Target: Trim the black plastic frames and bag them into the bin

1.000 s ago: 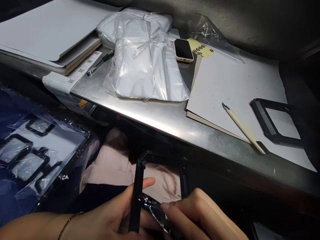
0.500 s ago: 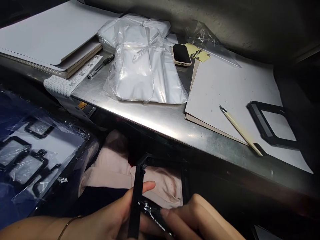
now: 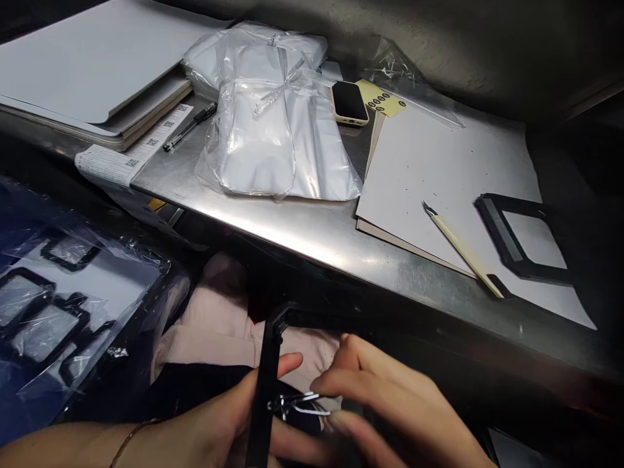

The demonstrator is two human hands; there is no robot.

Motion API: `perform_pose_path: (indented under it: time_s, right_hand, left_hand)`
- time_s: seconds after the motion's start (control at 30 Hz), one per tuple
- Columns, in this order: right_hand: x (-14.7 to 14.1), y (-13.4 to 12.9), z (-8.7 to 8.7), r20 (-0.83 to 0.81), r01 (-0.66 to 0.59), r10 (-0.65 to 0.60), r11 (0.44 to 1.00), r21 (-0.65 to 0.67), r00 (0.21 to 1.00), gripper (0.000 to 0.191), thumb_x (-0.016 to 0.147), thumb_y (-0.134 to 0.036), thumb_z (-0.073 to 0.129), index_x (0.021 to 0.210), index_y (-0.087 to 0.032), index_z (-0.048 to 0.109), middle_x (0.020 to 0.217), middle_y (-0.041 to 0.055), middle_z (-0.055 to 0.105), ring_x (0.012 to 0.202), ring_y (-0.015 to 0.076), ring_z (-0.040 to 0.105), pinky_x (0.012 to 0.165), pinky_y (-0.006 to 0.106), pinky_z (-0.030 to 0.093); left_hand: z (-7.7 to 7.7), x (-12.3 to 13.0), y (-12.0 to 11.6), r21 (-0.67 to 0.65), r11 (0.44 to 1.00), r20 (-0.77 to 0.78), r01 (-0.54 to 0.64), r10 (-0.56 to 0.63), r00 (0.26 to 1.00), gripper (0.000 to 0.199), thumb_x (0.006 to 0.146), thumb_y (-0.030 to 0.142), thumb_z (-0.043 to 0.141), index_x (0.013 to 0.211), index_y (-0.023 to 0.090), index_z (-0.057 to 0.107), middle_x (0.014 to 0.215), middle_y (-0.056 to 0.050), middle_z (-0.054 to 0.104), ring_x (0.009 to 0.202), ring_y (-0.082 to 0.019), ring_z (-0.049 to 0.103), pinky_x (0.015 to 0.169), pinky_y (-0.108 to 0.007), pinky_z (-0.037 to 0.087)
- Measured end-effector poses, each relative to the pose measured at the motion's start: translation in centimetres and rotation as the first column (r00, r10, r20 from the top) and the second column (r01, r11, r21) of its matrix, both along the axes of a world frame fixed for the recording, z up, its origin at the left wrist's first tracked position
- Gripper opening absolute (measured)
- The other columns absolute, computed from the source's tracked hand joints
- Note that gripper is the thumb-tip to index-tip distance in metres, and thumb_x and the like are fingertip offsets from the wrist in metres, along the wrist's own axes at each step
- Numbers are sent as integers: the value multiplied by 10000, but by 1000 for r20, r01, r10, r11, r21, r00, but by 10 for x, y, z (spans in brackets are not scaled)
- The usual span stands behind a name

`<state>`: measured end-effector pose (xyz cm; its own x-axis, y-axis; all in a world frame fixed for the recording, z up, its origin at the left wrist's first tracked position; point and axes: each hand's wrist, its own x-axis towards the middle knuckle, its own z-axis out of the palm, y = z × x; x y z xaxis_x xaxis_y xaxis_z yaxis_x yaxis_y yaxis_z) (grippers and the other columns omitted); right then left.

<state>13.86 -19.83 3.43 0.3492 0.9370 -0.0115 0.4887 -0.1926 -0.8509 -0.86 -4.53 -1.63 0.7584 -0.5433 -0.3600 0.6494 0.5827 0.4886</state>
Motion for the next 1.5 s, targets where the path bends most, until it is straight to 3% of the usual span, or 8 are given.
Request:
perform_pose_path:
  time_s: [0.33,0.53,0.77,0.9,1.1,1.27,1.4,1.5]
  right_hand:
    - [24,-43,-41,-516,579,-534,811,-85,670,196,746,-360,533,909,-280,608,1040,10,559,952,161,535,777,190,437]
    - [-7,-47,-63,-762,467,-434,862,-197,481,264,700,-437,549,862,-241,621,1131,89,548,998,281,523,776,386,447]
    - [42,-53,-40,-325,204,-181,978,40,928,214,718,-416,544,866,-272,597,716,-6,589,693,151,553,680,271,438]
    - [68,-38,-15,-319,-258,234,966,-34,919,181,664,-165,552,838,-191,595,576,-31,463,586,120,468,587,253,398]
    - [68,-8,-7,-318,-416,353,896,-158,880,233,627,-57,521,827,-133,614,650,-20,487,585,94,480,565,221,406]
    - [69,-17,-2,-239,-174,156,983,-58,958,174,672,-197,590,843,-222,609,1203,22,443,1064,183,437,875,278,345]
    - [44,-29,2,66,329,-332,943,56,941,147,766,-247,521,902,-297,544,825,-23,529,748,104,526,645,185,436]
    - [15,-30,-6,268,212,-235,971,114,934,283,737,-174,542,1005,-252,496,729,-9,495,595,96,511,499,183,448]
  left_hand:
    - [12,5,1,7,983,-130,-182,181,975,673,733,227,596,1253,271,171,1176,-129,541,1058,-258,522,936,-515,309]
    - [6,12,-7,-149,902,7,-406,411,912,503,763,144,549,1179,303,315,1174,-82,554,1141,-241,445,969,-536,226]
    - [-4,18,12,-57,991,123,-123,129,984,694,591,441,663,1199,221,410,1290,-143,418,1151,-347,400,917,-479,296]
    - [-6,36,27,-92,995,152,36,-21,988,787,644,643,437,1272,196,280,1226,-203,474,1033,-389,502,691,-378,414]
    - [-4,70,34,-48,964,41,260,-258,965,608,808,536,165,1128,117,468,885,-152,685,778,-290,643,621,-369,431]
    - [-2,62,30,-57,981,116,184,-176,977,385,793,385,389,1067,130,477,853,-133,699,775,-305,643,743,-451,390]
    - [6,36,17,-16,992,122,-125,126,985,475,781,274,448,1227,153,333,958,-128,674,966,-310,572,883,-549,277]
    - [9,20,6,73,984,146,-163,151,978,595,768,262,508,1294,209,235,1042,-101,644,1067,-277,508,958,-514,214]
